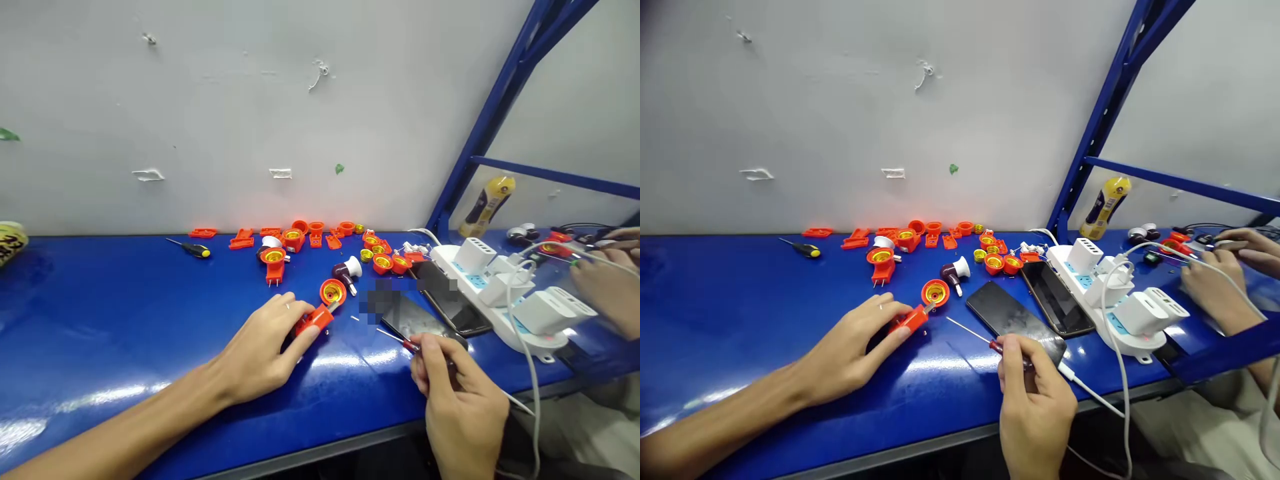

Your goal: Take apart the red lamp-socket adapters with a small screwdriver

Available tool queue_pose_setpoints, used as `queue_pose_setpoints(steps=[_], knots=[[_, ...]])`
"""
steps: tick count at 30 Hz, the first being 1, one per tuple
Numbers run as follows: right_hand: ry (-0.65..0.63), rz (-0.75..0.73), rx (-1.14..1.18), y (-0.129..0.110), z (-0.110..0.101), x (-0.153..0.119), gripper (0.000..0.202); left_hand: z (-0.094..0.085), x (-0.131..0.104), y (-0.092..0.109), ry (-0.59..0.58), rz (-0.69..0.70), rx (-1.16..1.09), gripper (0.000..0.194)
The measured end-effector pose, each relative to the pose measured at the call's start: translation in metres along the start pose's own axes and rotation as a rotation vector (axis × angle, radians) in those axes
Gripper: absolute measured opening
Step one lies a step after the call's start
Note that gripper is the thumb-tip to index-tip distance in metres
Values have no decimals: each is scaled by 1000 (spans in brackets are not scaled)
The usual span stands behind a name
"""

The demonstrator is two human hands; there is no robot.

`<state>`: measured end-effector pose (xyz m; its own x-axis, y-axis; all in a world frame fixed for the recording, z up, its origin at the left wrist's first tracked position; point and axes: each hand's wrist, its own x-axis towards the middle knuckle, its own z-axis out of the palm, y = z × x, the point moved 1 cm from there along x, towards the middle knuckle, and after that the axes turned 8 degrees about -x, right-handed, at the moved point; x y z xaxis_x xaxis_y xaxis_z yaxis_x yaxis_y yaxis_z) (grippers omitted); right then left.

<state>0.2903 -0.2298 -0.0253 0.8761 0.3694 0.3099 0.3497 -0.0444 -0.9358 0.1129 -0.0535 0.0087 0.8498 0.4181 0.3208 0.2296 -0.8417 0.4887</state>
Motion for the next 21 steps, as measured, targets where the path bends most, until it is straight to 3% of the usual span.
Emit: queue_pose_setpoints(steps=[3,7,10,14,18,21], knots=[[-12,7,42,3,-1,1,33,0,1,-3,-14,-63,-81,40],[-19,-42,35,7,-1,0,27,-1,2,-2,11,-70,-32,34],[28,-94,152,6,1,-1,22,-2,2,3,46,13,21,23],[110,-142,406,3,2,1,17,-3,-2,14,131,230,-6,16],[0,-244,547,-6,1,7,20,2,-8,22,2,376,14,17],[-95,-338,525,-16,6,8,21,6,-10,22,-30,367,16,19]])
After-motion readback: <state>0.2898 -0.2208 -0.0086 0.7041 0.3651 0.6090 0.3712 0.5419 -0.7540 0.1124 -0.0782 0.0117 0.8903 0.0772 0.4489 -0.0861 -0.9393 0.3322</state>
